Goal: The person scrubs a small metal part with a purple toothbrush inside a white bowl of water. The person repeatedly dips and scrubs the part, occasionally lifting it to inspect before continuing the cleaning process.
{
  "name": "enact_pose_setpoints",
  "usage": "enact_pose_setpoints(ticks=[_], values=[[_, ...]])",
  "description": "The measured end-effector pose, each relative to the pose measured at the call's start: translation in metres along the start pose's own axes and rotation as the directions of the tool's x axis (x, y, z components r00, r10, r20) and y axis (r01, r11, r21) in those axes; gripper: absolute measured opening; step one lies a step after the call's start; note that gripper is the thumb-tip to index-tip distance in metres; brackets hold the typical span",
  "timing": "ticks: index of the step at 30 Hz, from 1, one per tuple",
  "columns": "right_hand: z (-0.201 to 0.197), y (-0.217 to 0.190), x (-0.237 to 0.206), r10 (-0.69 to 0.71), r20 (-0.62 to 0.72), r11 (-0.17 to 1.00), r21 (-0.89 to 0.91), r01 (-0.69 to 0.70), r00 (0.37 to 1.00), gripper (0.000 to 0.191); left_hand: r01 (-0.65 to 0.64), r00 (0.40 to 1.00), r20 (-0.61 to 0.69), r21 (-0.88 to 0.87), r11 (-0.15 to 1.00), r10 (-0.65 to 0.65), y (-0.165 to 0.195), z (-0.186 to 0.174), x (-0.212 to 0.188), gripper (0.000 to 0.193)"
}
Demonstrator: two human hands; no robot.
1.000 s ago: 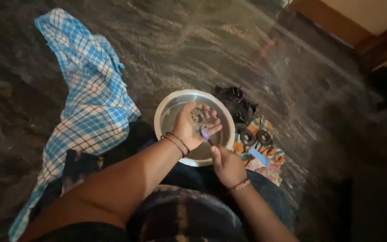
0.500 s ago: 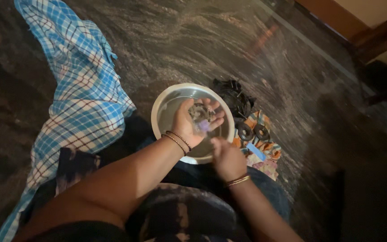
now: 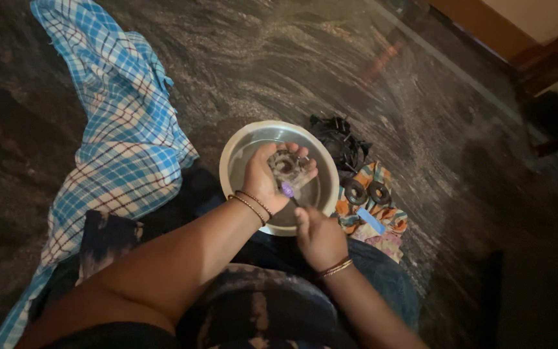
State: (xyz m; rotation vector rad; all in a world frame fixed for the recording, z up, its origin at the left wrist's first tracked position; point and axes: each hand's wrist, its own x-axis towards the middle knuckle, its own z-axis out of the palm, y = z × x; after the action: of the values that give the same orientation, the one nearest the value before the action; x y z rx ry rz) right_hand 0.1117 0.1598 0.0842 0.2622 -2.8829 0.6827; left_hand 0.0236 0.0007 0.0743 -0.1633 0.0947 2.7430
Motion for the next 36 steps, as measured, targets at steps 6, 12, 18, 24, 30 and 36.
enact_pose_setpoints(ticks=[6, 12, 18, 24, 30, 36], values=[[0.001, 0.002, -0.002, 0.238, 0.077, 0.965, 0.092, -0.244, 0.968, 0.046, 0.039, 0.997, 0.065, -0.041, 0.998, -0.037, -0.004, -0.007, 0.002, 0.033], [0.003, 0.003, -0.006, 0.216, 0.019, 0.976, 0.024, -0.217, 0.976, 0.049, 0.032, 0.994, 0.109, -0.127, 0.991, -0.018, -0.01, -0.013, 0.003, 0.035], [0.002, -0.001, -0.006, 0.062, 0.019, 0.996, -0.068, -0.061, 0.998, 0.044, 0.01, 0.999, 0.03, 0.019, 1.0, -0.011, -0.009, -0.009, 0.001, 0.034], [-0.002, 0.001, -0.009, 0.211, 0.06, 0.949, 0.226, -0.219, 0.976, 0.044, 0.051, 0.996, -0.081, 0.164, 0.985, -0.038, -0.002, -0.006, 0.005, 0.051], [-0.002, 0.009, -0.004, 0.208, 0.075, 0.956, 0.194, -0.219, 0.975, 0.046, -0.022, 0.991, 0.133, 0.166, 0.986, 0.0, 0.003, -0.018, 0.008, 0.04], [0.007, 0.018, 0.002, 0.198, 0.079, 0.967, 0.15, -0.208, 0.977, 0.05, 0.031, 0.998, -0.069, 0.345, 0.938, -0.007, 0.005, -0.025, 0.009, 0.04]])
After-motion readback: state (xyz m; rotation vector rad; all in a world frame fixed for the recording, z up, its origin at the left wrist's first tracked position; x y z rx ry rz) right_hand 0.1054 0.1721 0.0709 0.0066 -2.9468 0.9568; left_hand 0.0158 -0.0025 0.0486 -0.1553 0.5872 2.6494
